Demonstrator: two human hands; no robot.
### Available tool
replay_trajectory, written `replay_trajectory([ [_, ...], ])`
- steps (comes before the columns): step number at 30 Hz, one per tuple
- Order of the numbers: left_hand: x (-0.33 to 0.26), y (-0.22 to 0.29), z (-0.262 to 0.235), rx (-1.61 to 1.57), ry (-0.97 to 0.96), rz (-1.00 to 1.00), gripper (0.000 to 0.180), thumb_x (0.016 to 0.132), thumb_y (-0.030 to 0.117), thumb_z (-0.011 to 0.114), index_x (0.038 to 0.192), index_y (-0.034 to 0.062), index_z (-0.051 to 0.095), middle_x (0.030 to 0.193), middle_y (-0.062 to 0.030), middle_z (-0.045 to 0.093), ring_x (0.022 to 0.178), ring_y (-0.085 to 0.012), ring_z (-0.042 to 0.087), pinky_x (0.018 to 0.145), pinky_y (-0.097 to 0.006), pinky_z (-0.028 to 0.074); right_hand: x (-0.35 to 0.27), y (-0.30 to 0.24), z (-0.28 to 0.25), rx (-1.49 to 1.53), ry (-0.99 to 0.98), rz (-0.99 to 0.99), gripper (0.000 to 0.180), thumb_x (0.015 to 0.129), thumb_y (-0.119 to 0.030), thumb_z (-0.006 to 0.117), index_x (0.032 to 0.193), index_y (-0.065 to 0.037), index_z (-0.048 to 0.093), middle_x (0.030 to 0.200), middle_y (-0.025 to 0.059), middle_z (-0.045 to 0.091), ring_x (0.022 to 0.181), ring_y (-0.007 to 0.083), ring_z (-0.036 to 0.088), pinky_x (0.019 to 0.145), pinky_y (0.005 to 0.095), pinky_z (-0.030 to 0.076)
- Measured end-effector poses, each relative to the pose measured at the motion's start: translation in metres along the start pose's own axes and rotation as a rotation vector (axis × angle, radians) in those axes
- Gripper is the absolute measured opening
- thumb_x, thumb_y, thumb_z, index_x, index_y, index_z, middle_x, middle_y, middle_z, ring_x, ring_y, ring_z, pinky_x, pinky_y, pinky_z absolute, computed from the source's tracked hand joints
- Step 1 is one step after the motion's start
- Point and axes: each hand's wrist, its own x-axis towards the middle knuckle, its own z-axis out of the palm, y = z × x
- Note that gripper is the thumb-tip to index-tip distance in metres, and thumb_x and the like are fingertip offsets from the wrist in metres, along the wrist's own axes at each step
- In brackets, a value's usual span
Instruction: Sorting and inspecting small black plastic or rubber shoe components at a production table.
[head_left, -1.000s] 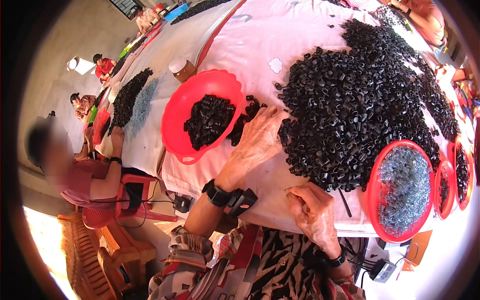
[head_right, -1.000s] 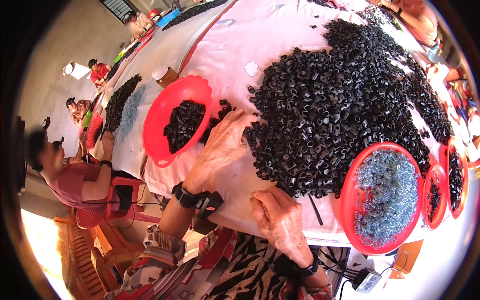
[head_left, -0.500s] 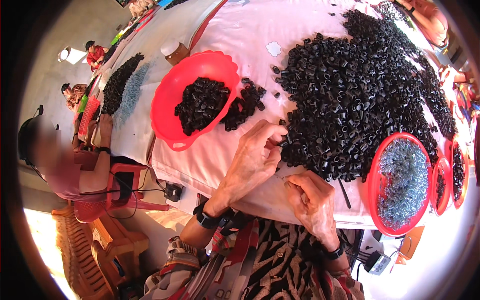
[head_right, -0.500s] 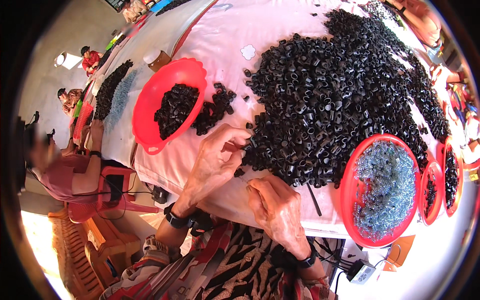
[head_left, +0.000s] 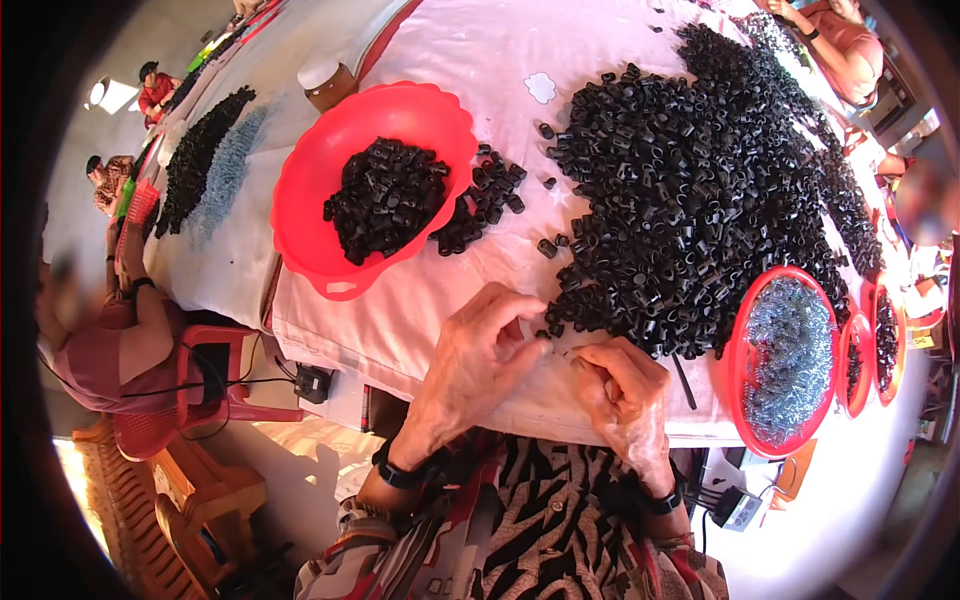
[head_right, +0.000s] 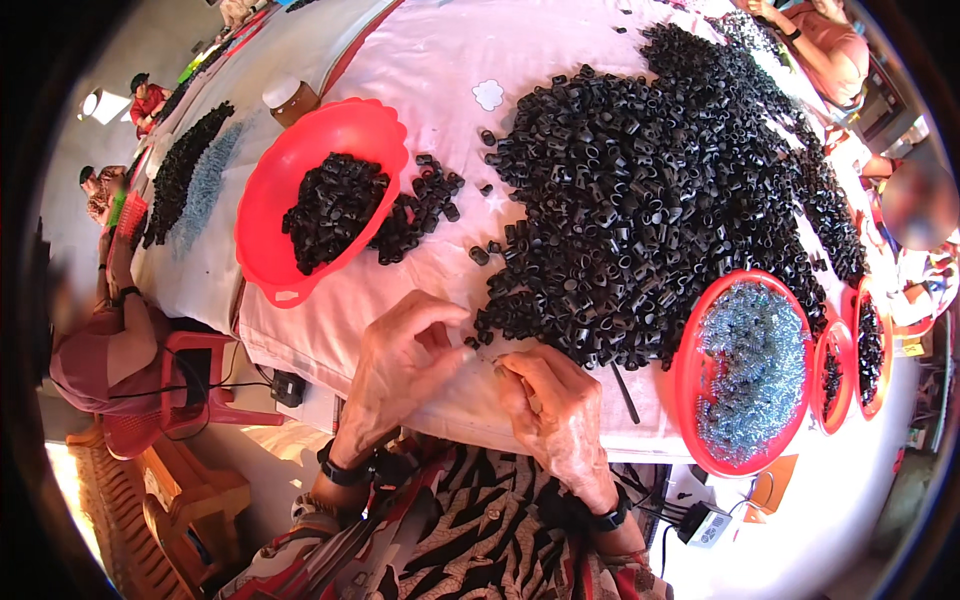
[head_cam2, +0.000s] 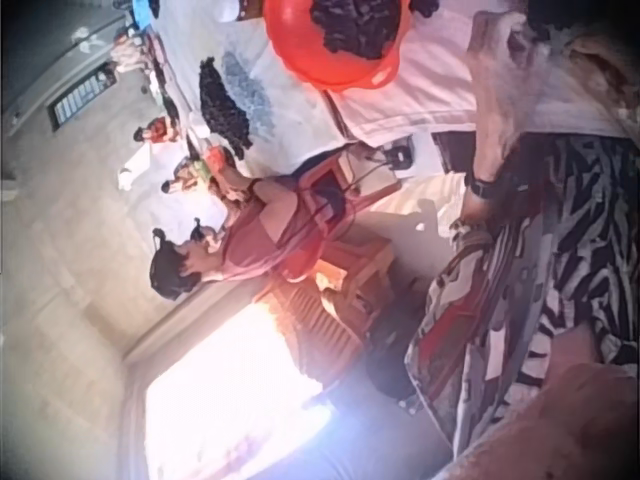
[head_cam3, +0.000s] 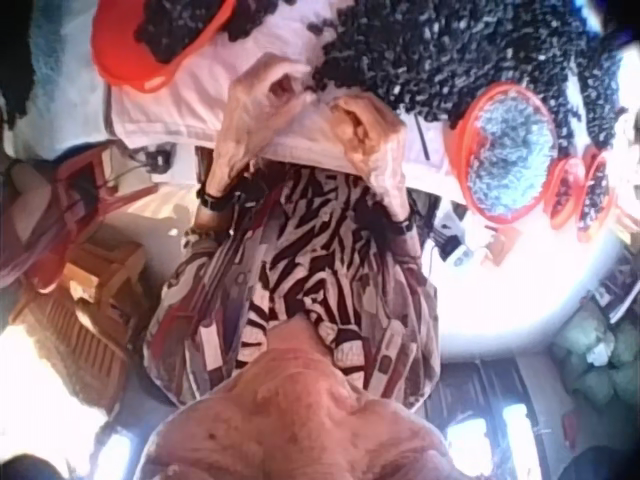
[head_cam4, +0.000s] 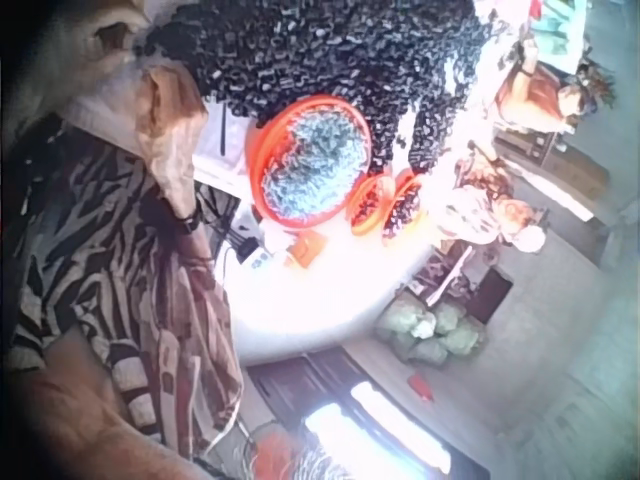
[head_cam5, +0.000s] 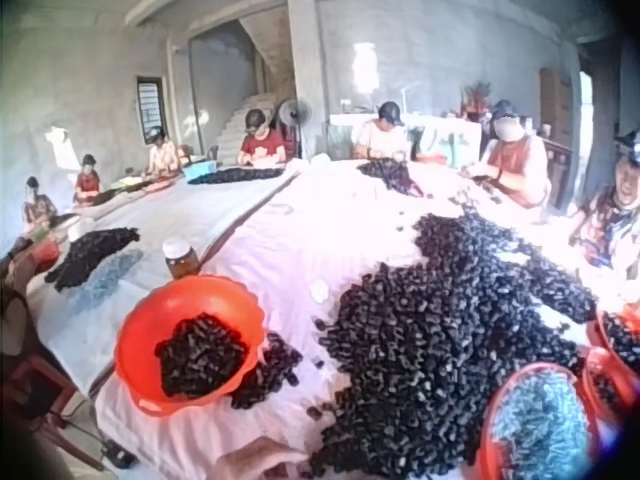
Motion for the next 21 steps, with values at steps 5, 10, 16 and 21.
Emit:
replay_trajectory([
  [5, -0.002, -0.001, 0.014, 0.088, 0.027, -0.022, 0.039, 0.074, -0.009, 0.072, 0.108, 0.0026, 0.056, 0.094, -0.0105, 0.057, 0.073, -0.0203, 0.064, 0.064, -0.031, 0.055, 0.001, -0.006, 0.002, -0.020, -0.041, 0.073, 0.016, 0.081, 0.008, 0.064, 0.095, 0.001, 0.065, 0.083, 0.0128, 0.067, 0.064, 0.0234, 0.065, 0.056, 0.0304, 0.051],
  [10, 0.003, -0.003, 0.021, -0.044, 0.036, -0.005, 0.037, 0.075, -0.010, 0.072, 0.106, 0.0008, 0.056, 0.096, -0.0113, 0.057, 0.079, -0.0231, 0.069, 0.068, -0.030, 0.059, -0.002, -0.007, 0.003, -0.050, -0.043, 0.087, 0.018, 0.080, 0.008, 0.064, 0.096, 0.001, 0.065, 0.086, 0.0124, 0.068, 0.063, 0.0228, 0.064, 0.056, 0.0293, 0.050],
  [16, 0.003, -0.014, 0.005, -0.108, 0.127, -0.041, 0.026, 0.079, -0.012, 0.067, 0.100, 0.0001, 0.059, 0.098, -0.0099, 0.060, 0.081, -0.0187, 0.068, 0.070, -0.029, 0.058, -0.004, -0.010, -0.003, -0.037, -0.050, 0.157, 0.018, 0.080, 0.008, 0.067, 0.096, 0.001, 0.066, 0.086, 0.0119, 0.068, 0.062, 0.0181, 0.063, 0.054, 0.0273, 0.048],
  [21, 0.002, -0.017, 0.016, -0.171, 0.106, -0.042, 0.020, 0.084, -0.011, 0.066, 0.101, -0.0009, 0.061, 0.096, -0.0065, 0.060, 0.083, -0.0126, 0.064, 0.074, -0.026, 0.054, -0.009, -0.007, 0.000, 0.069, 0.010, 0.018, 0.015, 0.082, 0.008, 0.068, 0.095, 0.001, 0.067, 0.085, 0.0114, 0.068, 0.066, 0.0181, 0.066, 0.055, 0.0305, 0.052],
])
